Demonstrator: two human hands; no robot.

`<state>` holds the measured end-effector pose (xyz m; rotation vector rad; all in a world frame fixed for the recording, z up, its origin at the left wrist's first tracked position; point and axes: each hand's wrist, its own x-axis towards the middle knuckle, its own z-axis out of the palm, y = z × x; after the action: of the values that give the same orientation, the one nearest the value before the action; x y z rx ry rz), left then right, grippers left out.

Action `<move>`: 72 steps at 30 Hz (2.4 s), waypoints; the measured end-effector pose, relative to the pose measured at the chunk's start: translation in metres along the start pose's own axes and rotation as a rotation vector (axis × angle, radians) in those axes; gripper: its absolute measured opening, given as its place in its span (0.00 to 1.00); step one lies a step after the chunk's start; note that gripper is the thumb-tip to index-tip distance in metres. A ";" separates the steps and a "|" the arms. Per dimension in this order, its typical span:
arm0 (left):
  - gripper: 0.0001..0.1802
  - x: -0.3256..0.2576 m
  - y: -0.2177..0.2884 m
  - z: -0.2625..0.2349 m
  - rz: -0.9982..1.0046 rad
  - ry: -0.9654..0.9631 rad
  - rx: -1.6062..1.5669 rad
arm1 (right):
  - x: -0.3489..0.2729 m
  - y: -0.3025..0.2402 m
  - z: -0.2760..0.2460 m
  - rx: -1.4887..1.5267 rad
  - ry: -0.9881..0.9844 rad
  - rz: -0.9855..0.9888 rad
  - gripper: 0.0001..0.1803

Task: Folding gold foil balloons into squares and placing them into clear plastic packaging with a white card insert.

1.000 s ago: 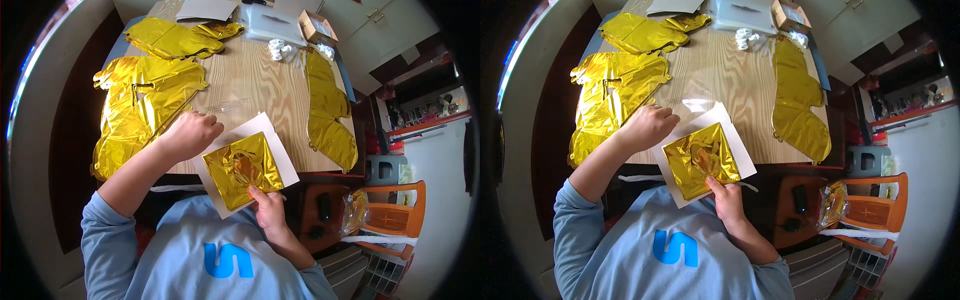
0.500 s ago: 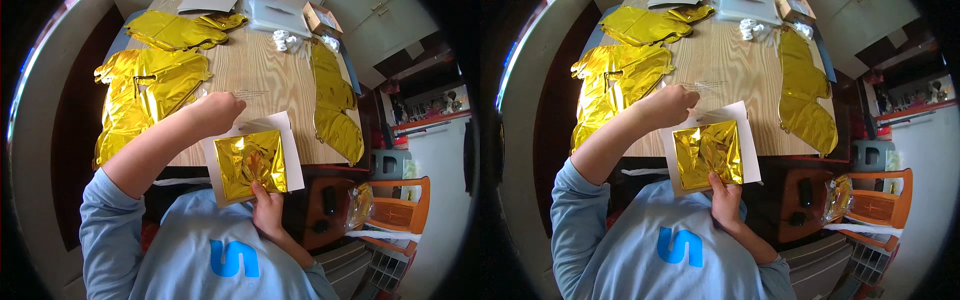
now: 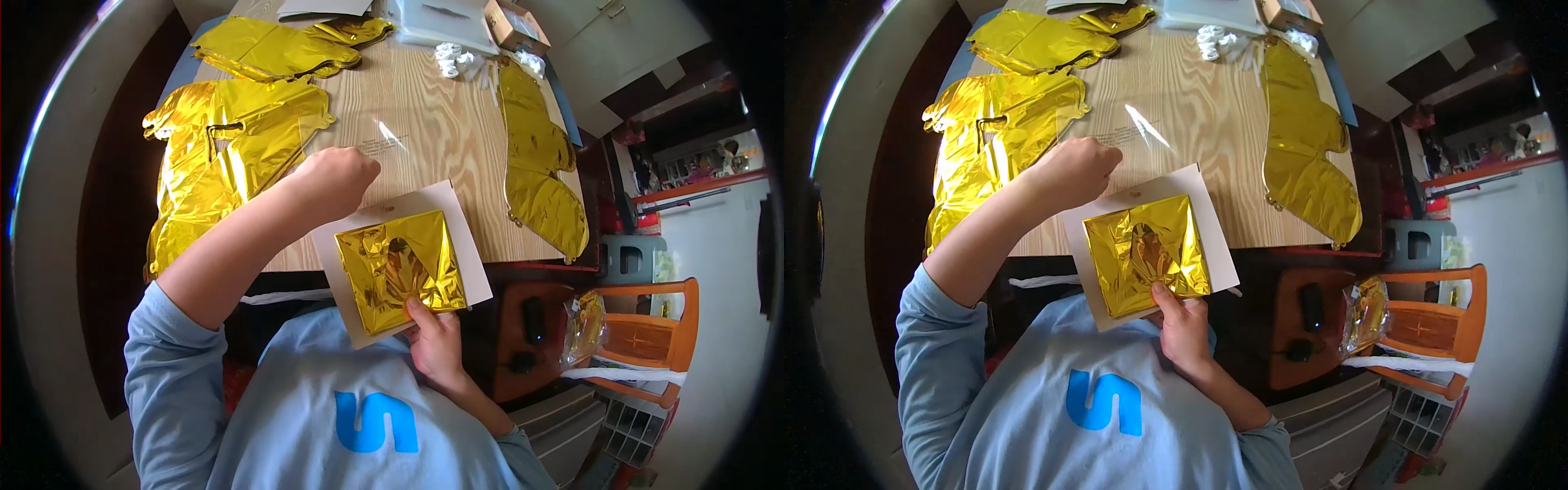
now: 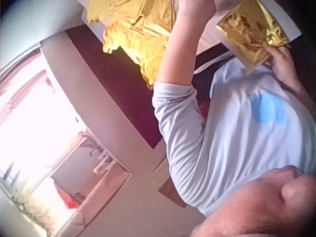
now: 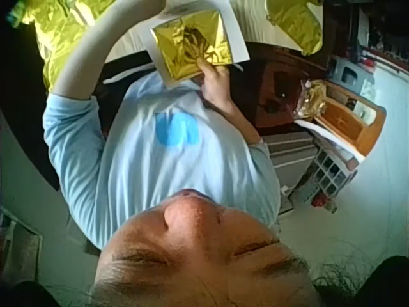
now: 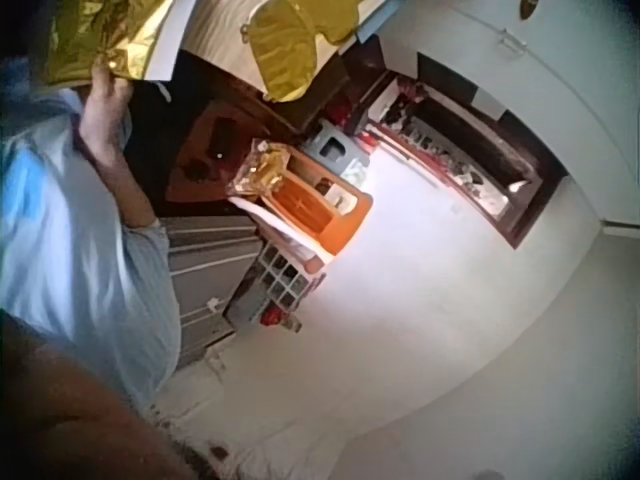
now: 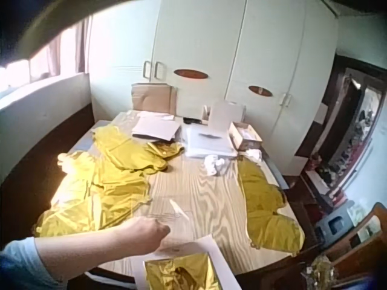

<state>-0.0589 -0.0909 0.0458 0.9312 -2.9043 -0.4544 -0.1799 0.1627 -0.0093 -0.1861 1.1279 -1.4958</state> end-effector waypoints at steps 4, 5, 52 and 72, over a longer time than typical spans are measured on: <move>0.04 0.000 0.005 -0.002 -0.004 -0.064 0.032 | 0.005 0.008 -0.009 0.015 0.000 0.037 0.21; 0.04 0.000 0.007 -0.004 0.005 -0.074 0.060 | 0.005 0.008 -0.010 0.024 -0.007 0.042 0.20; 0.23 -0.087 0.022 0.012 0.129 0.902 -0.219 | 0.024 0.012 0.011 0.109 -0.281 -0.093 0.19; 0.25 -0.130 0.024 0.049 -0.611 -0.161 -2.033 | 0.035 -0.065 -0.061 -0.199 -0.358 0.049 0.39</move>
<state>0.0262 0.0154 0.0110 0.9930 -0.7392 -2.5181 -0.2748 0.1552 -0.0106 -0.5383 0.9800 -1.2450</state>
